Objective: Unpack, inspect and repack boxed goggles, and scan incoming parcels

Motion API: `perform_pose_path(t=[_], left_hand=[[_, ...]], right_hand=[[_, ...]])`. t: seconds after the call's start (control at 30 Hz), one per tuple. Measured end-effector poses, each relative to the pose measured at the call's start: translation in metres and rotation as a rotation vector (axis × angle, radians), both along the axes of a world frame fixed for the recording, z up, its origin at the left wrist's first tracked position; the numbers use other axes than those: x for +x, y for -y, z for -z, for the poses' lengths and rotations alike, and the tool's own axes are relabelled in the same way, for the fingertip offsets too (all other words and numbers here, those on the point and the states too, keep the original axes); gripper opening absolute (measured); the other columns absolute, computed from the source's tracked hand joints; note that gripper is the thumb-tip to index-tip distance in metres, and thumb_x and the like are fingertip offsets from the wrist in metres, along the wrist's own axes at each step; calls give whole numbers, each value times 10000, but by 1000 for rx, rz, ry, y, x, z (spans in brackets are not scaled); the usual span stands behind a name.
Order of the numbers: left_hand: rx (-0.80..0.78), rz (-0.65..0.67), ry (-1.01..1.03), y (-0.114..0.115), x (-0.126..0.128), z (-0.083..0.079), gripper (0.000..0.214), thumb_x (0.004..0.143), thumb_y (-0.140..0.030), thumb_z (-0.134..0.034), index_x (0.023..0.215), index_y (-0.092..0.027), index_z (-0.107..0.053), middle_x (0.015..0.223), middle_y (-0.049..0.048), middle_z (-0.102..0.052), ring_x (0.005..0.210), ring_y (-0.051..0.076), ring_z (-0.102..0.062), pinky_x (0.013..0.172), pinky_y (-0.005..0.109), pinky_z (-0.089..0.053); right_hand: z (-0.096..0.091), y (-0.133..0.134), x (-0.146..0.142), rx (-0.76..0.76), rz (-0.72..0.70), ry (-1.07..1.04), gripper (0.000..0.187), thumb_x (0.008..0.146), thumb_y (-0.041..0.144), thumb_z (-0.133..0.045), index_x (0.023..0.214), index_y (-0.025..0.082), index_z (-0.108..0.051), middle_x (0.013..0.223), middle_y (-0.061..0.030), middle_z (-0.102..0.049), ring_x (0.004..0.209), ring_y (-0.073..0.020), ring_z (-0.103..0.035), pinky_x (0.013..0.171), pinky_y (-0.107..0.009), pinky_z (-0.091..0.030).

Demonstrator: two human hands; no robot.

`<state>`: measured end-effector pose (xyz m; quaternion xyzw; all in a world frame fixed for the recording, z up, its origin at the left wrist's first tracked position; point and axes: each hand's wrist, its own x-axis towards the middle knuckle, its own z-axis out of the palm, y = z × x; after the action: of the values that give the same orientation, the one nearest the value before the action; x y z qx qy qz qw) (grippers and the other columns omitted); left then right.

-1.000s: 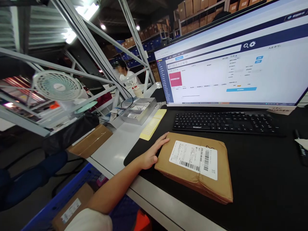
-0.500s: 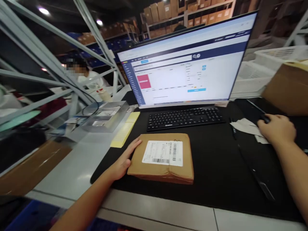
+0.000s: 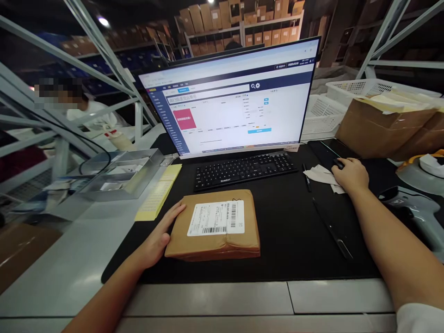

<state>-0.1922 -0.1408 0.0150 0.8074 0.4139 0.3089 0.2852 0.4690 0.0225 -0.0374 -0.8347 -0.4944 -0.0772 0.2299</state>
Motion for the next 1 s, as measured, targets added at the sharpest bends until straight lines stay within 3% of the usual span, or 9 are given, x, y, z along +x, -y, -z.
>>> perform_pose_path(t=[0.2,0.37,0.53,0.77,1.0], left_hand=[[5,-9,2,0,0,0,816,971,-753,-315,1609,-246,-347,1727,133,-176,1586,370,-187,1294,555,-159],[-1,-19,-6,1,1,-4,787,980,-737,-320,1609,-264,-346,1727,124,-181,1586,365,-194,1294,556,-166],[11,-26,-20,1,-1,-1,773,978,-740,-315,1602,-285,-361,1722,115,-208,1582,364,-215,1292,565,-170],[60,-75,-45,-7,-12,14,704,989,-719,-313,1597,-366,-354,1719,54,-243,1575,349,-246,1296,569,-142],[46,-62,-58,-4,-7,7,684,997,-709,-305,1598,-386,-334,1721,64,-231,1575,356,-247,1284,597,-172]], right_hand=[[-5,3,-5,-6,9,-23,498,874,457,-575,1269,200,-734,1423,-115,-606,1280,-287,-554,1057,-373,-424],[-12,5,-13,20,-41,-90,450,880,379,-578,1257,183,-724,1407,-149,-600,1324,-281,-493,1011,-368,-445],[-18,9,-19,11,-29,-85,449,881,368,-586,1257,168,-726,1393,-161,-604,1275,-293,-526,1004,-363,-447],[-16,8,-19,33,21,-36,593,885,369,-556,1427,137,-612,1436,-167,-578,1207,-315,-590,1032,-393,-458],[-12,7,-18,86,-48,-25,573,891,363,-551,1406,123,-619,1408,-173,-595,1224,-321,-591,1052,-398,-461]])
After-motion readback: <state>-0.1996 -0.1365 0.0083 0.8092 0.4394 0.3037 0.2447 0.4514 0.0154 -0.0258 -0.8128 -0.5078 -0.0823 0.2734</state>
